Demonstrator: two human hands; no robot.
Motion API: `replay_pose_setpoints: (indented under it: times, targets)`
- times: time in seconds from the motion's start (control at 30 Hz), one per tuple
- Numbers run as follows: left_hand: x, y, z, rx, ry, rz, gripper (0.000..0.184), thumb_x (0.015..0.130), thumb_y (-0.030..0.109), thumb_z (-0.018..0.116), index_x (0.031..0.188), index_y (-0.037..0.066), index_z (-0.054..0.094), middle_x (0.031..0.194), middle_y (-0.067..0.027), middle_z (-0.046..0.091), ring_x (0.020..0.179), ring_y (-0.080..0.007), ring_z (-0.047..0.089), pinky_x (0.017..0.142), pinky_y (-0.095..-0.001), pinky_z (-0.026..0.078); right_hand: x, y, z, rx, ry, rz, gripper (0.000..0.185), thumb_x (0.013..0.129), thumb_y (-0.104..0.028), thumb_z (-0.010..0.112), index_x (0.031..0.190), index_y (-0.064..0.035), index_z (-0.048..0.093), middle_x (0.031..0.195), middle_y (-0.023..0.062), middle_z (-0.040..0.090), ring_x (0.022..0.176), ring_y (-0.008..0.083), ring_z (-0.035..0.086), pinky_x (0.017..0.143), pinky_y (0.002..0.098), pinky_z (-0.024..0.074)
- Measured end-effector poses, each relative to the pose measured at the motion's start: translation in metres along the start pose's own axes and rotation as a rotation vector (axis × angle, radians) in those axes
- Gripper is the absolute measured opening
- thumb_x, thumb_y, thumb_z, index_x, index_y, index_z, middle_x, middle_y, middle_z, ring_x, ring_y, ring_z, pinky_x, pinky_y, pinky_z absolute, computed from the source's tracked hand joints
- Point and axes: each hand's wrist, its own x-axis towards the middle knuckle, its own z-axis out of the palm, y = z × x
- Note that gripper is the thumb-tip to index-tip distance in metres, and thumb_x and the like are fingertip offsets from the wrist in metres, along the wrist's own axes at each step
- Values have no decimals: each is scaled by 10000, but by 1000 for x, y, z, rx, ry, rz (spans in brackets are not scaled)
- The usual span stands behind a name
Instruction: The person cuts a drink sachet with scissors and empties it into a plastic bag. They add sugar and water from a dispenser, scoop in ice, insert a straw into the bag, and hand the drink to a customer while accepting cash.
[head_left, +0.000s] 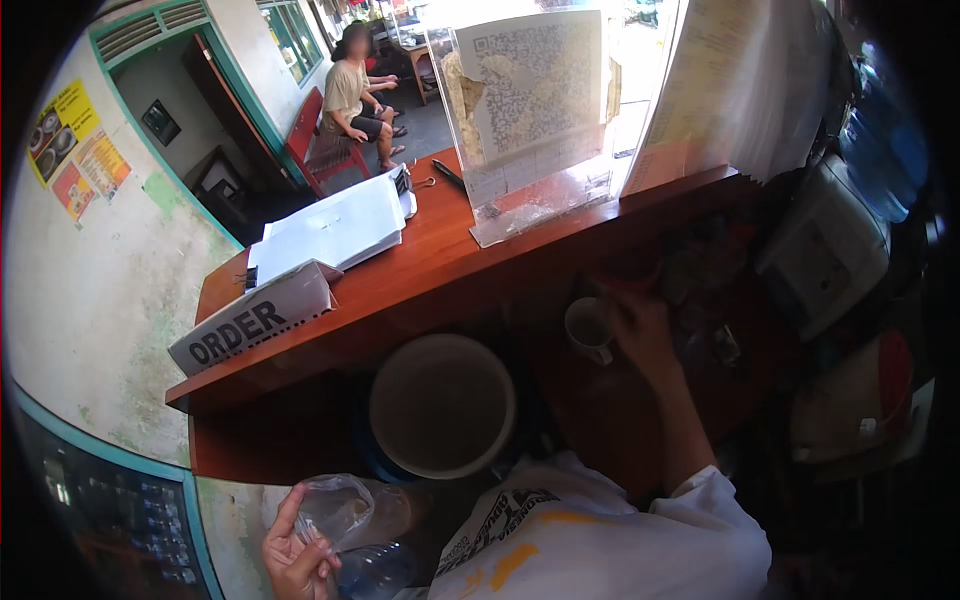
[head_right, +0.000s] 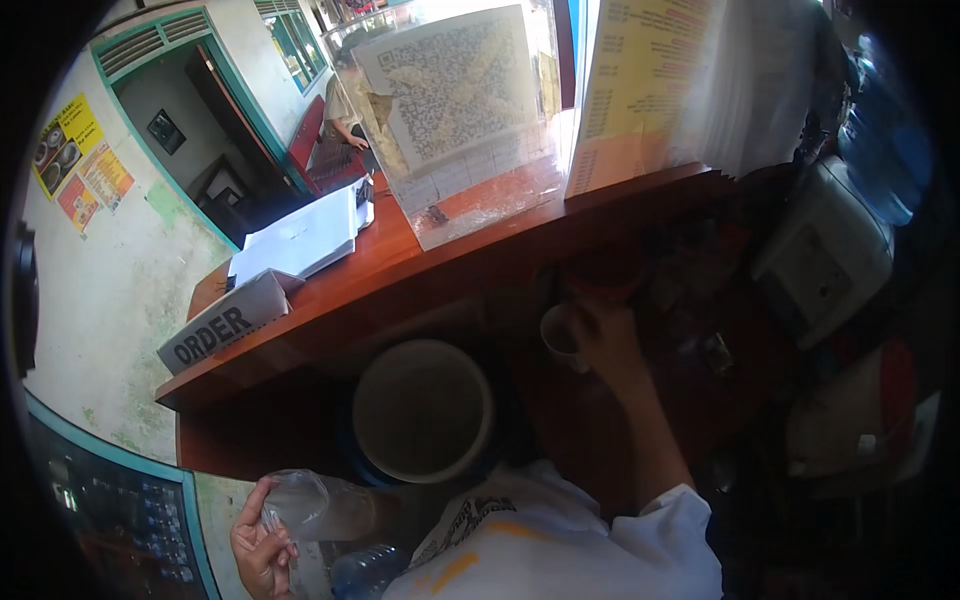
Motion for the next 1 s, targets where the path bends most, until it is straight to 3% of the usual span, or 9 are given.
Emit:
replay_pose_setpoints:
  times: [0.13,0.43,0.6,0.67,0.77,0.8,0.83,0.93,1.0]
  targets:
    - [3,2,22,9,3,6,712,644,-107,597,1316,-140,364,1242,-213,530,482,-67,542,417,-158,456,17,63,21,133,-4,104,152,799,-49,617,951,-47,627,859,146,648,844,289,656,721,365,507]
    - [9,-2,40,-30,-88,42,622,671,-141,556,1283,-103,450,1305,-153,467,557,-87,571,461,-175,479,39,98,87,-159,31,-32,319,817,-147,640,1119,-65,575,937,172,647,884,355,630,759,433,492]
    - [12,-1,41,26,-171,39,613,710,-141,557,1308,-90,430,1330,-135,442,594,-87,566,462,-166,439,23,68,74,-133,189,-26,218,900,-197,585,1036,-28,560,943,151,631,855,269,638,719,398,492]
    - [13,-2,42,40,-167,47,633,704,-91,605,1310,-93,423,1315,-139,457,598,-78,572,450,-150,414,5,71,76,145,319,-221,210,937,-199,543,1021,-6,535,932,127,626,837,213,625,706,360,493]
    - [12,0,38,79,-196,41,614,735,-80,605,1322,-68,427,1314,-115,454,600,-71,556,466,-148,415,-4,7,24,-87,481,-590,232,957,-199,507,978,32,494,907,138,617,728,180,605,632,294,505]
    - [11,1,37,81,-202,34,611,738,-79,604,1322,-65,428,1313,-114,454,595,-71,551,469,-146,418,-14,-24,9,85,549,-540,207,964,-183,479,903,15,481,864,130,610,638,169,592,573,291,492]
    - [10,2,35,77,-201,48,603,741,-78,602,1320,-65,432,1316,-117,454,595,-68,550,473,-145,422,-18,-54,-8,72,764,-678,215,966,-194,461,1036,-3,391,770,157,565,611,225,595,447,298,473]
    - [9,9,30,88,-227,80,583,749,-76,595,1311,-63,444,1327,-126,451,600,-61,553,482,-141,432,-15,-120,-57,1027,622,-1000,197,976,-245,353,964,-62,427,728,61,540,525,127,522,406,271,415]
    - [7,20,29,106,-243,101,571,751,-75,592,1304,-63,452,1338,-135,446,613,-55,563,485,-139,437,-5,-155,-61,1261,529,-888,311,986,-386,359,910,-124,510,713,3,506,505,73,388,501,200,291]
